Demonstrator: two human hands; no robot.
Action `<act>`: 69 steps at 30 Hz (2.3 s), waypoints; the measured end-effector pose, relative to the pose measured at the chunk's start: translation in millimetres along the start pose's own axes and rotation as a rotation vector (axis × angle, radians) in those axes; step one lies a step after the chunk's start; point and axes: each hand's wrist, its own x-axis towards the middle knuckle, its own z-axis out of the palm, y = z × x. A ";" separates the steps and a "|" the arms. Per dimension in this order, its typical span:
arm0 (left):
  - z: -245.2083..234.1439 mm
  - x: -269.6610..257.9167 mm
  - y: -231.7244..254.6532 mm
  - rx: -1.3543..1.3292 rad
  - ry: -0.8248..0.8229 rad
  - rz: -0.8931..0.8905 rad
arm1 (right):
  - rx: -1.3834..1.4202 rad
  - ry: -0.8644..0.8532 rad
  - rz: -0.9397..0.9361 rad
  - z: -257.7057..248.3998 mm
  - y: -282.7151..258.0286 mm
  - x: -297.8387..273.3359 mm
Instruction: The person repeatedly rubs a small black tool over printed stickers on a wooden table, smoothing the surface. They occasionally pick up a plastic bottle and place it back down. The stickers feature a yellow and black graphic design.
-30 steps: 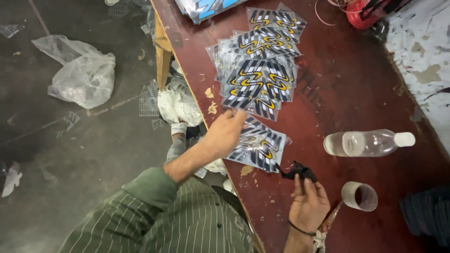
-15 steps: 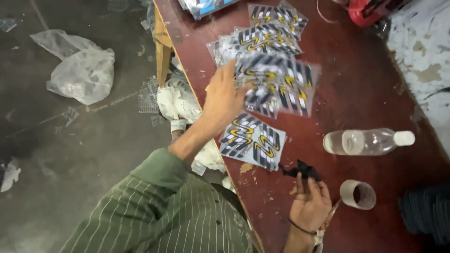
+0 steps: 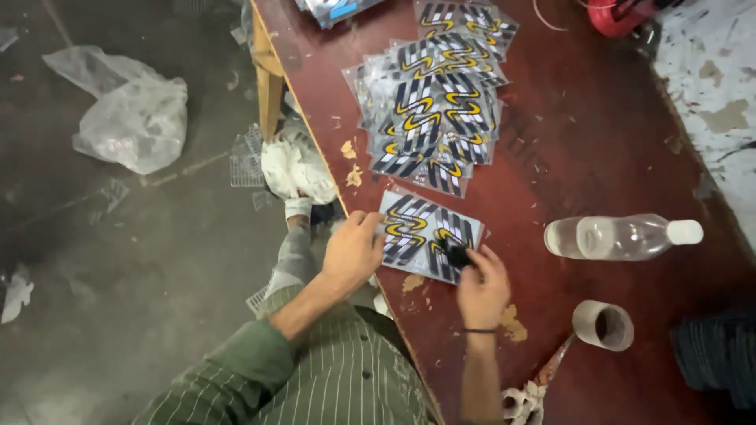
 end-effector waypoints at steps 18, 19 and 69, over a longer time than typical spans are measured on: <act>-8.2 7.9 -31.8 -0.158 -0.227 -0.453 | -0.675 -0.193 -0.945 84.3 -27.8 -45.0; -11.7 9.4 -30.3 -0.235 -0.251 -0.476 | -0.772 -0.345 -0.513 72.4 -38.0 -24.4; -15.1 28.2 38.3 -0.215 0.027 0.004 | -0.361 0.263 -0.377 -10.1 19.9 -10.2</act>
